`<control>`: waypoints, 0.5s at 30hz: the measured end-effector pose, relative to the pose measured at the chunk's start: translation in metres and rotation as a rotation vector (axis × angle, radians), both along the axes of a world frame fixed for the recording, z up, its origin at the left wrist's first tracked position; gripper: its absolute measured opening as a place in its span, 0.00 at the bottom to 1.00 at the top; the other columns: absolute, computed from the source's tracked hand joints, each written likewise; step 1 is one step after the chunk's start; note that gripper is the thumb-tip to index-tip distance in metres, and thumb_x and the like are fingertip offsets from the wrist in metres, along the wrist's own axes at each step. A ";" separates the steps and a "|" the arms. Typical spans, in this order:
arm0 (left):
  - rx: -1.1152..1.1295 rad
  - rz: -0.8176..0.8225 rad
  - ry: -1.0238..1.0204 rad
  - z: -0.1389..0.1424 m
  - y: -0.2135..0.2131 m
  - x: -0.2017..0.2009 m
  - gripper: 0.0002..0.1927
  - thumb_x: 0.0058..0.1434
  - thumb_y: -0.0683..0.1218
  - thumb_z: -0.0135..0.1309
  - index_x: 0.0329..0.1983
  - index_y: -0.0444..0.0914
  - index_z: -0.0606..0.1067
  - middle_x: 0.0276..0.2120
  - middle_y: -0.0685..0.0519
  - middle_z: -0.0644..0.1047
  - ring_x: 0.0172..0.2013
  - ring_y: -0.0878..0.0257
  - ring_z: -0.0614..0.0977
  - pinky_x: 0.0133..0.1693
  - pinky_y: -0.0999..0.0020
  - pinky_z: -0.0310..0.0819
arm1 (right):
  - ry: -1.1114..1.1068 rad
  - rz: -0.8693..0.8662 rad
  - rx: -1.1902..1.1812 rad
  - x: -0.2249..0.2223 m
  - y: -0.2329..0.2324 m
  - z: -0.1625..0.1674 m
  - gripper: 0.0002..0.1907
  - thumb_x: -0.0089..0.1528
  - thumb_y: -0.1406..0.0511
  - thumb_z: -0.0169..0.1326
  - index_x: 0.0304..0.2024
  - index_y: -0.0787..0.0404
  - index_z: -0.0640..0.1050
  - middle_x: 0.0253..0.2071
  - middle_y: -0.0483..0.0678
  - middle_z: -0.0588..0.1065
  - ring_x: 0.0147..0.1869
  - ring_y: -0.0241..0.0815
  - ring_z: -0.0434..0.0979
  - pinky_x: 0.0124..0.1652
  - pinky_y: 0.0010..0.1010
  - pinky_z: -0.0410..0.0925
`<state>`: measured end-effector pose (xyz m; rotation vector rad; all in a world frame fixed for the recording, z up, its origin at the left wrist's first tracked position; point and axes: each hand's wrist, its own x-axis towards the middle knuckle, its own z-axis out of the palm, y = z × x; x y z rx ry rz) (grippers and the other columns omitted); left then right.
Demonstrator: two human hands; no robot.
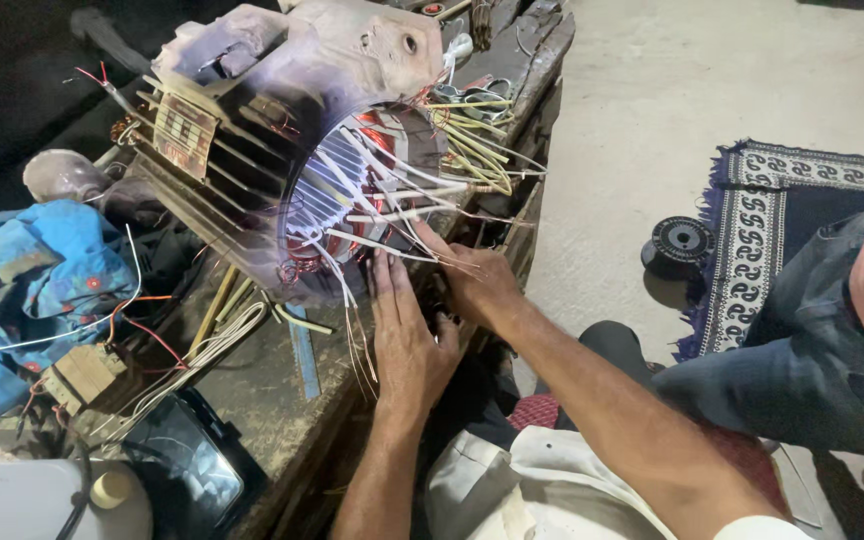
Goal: The person holds a motor stator and manipulates its copper windings, inserting and adjusting white insulating tubes into the slots. Another person assists by handing over tubes and pointing to specific areas.
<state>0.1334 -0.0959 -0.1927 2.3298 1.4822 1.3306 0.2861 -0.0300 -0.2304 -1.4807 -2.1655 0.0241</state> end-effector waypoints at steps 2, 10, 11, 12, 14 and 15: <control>0.001 0.004 -0.004 -0.001 -0.001 0.000 0.49 0.49 0.38 0.56 0.73 0.23 0.48 0.73 0.29 0.51 0.72 0.31 0.55 0.71 0.47 0.51 | 0.043 0.045 0.030 -0.005 -0.004 0.002 0.51 0.58 0.68 0.59 0.77 0.49 0.47 0.39 0.54 0.79 0.40 0.58 0.82 0.37 0.46 0.74; 0.048 -0.062 -0.045 -0.005 -0.004 -0.015 0.45 0.51 0.36 0.52 0.73 0.24 0.51 0.73 0.28 0.54 0.71 0.32 0.59 0.70 0.48 0.55 | 0.182 0.126 0.014 -0.027 -0.028 0.011 0.48 0.57 0.65 0.62 0.76 0.51 0.52 0.43 0.57 0.80 0.44 0.59 0.82 0.42 0.45 0.74; 0.075 -0.055 -0.038 -0.006 -0.008 -0.018 0.44 0.52 0.36 0.52 0.73 0.24 0.53 0.72 0.28 0.56 0.71 0.32 0.60 0.71 0.47 0.55 | 0.192 0.141 -0.048 -0.030 -0.032 0.013 0.48 0.58 0.66 0.61 0.77 0.51 0.52 0.43 0.57 0.80 0.44 0.60 0.82 0.41 0.45 0.74; 0.103 -0.045 -0.032 -0.008 -0.014 -0.022 0.42 0.54 0.36 0.52 0.73 0.24 0.54 0.71 0.28 0.57 0.71 0.32 0.60 0.71 0.47 0.55 | 0.220 0.188 -0.068 -0.034 -0.036 0.014 0.49 0.57 0.66 0.61 0.77 0.52 0.52 0.42 0.57 0.80 0.43 0.59 0.82 0.40 0.44 0.74; 0.135 -0.014 -0.031 -0.011 -0.032 -0.030 0.40 0.55 0.37 0.51 0.72 0.25 0.55 0.71 0.27 0.58 0.71 0.32 0.61 0.71 0.46 0.56 | 0.274 0.283 -0.106 -0.042 -0.043 0.017 0.52 0.54 0.67 0.61 0.76 0.52 0.51 0.40 0.57 0.80 0.40 0.58 0.82 0.38 0.43 0.74; 0.138 0.008 -0.034 -0.011 -0.043 -0.034 0.39 0.56 0.37 0.51 0.72 0.25 0.56 0.70 0.27 0.59 0.71 0.31 0.60 0.70 0.46 0.56 | 0.326 0.360 -0.079 -0.047 -0.046 0.019 0.53 0.52 0.66 0.61 0.77 0.52 0.51 0.41 0.56 0.81 0.37 0.54 0.82 0.37 0.40 0.75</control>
